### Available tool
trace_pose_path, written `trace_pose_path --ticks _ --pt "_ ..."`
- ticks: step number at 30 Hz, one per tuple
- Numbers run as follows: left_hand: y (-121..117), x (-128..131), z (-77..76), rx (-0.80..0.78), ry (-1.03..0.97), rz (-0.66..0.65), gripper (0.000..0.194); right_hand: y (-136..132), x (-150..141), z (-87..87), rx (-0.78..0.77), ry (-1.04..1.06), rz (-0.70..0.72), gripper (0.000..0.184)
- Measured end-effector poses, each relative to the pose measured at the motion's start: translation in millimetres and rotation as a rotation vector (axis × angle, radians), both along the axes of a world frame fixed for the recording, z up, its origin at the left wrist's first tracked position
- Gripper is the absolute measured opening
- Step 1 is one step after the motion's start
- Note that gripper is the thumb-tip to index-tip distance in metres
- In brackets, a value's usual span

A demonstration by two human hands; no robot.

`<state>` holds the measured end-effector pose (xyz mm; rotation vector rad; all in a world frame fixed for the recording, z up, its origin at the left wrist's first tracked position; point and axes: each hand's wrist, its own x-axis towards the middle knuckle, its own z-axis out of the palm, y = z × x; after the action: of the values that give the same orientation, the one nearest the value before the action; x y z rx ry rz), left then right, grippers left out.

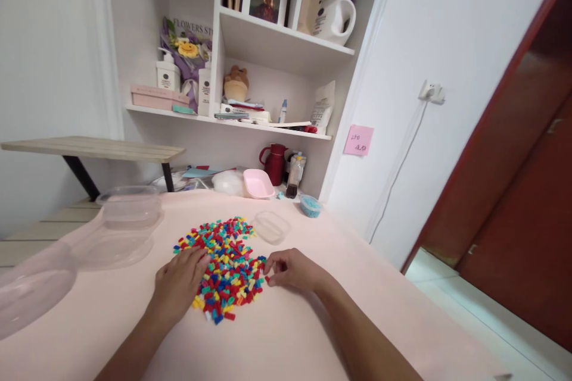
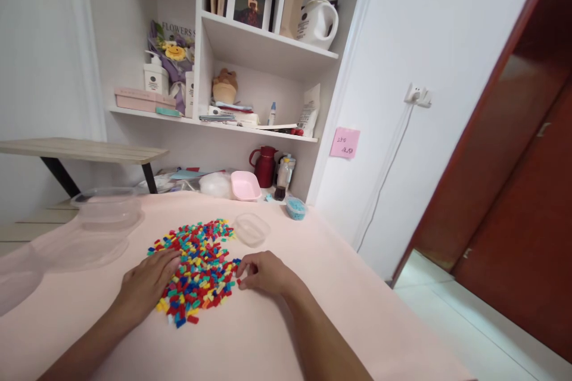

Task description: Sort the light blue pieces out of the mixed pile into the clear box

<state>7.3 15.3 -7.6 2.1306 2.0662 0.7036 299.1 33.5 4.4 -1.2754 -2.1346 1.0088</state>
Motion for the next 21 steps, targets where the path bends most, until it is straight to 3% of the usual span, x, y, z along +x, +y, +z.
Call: trace_pose_path --ticks 6,8,12,14,18,21 --pt "-0.3 0.1 1.9 -0.005 -0.009 0.002 0.041 -0.2 -6.2 0.9 0.042 0.018 -0.015 0.017" --pt "0.5 -0.2 0.9 -0.006 -0.011 0.01 0.041 3.1 -8.3 3.9 0.119 0.098 -0.095 0.017" --pt "1.0 -0.1 -1.1 -0.003 -0.02 0.02 0.041 14.0 -6.4 10.5 0.438 0.315 -0.431 0.029" --pt "0.2 0.1 -0.8 -0.011 -0.023 0.019 0.042 19.2 -2.4 12.1 0.556 0.36 -0.531 0.034" --pt "-1.5 0.2 1.2 -0.024 -0.02 0.014 0.042 28.3 5.5 10.3 0.646 0.347 -0.599 0.034" --pt "-1.1 -0.5 1.5 -0.018 -0.005 0.014 0.042 35.5 10.1 6.8 0.636 0.277 -0.576 0.04"
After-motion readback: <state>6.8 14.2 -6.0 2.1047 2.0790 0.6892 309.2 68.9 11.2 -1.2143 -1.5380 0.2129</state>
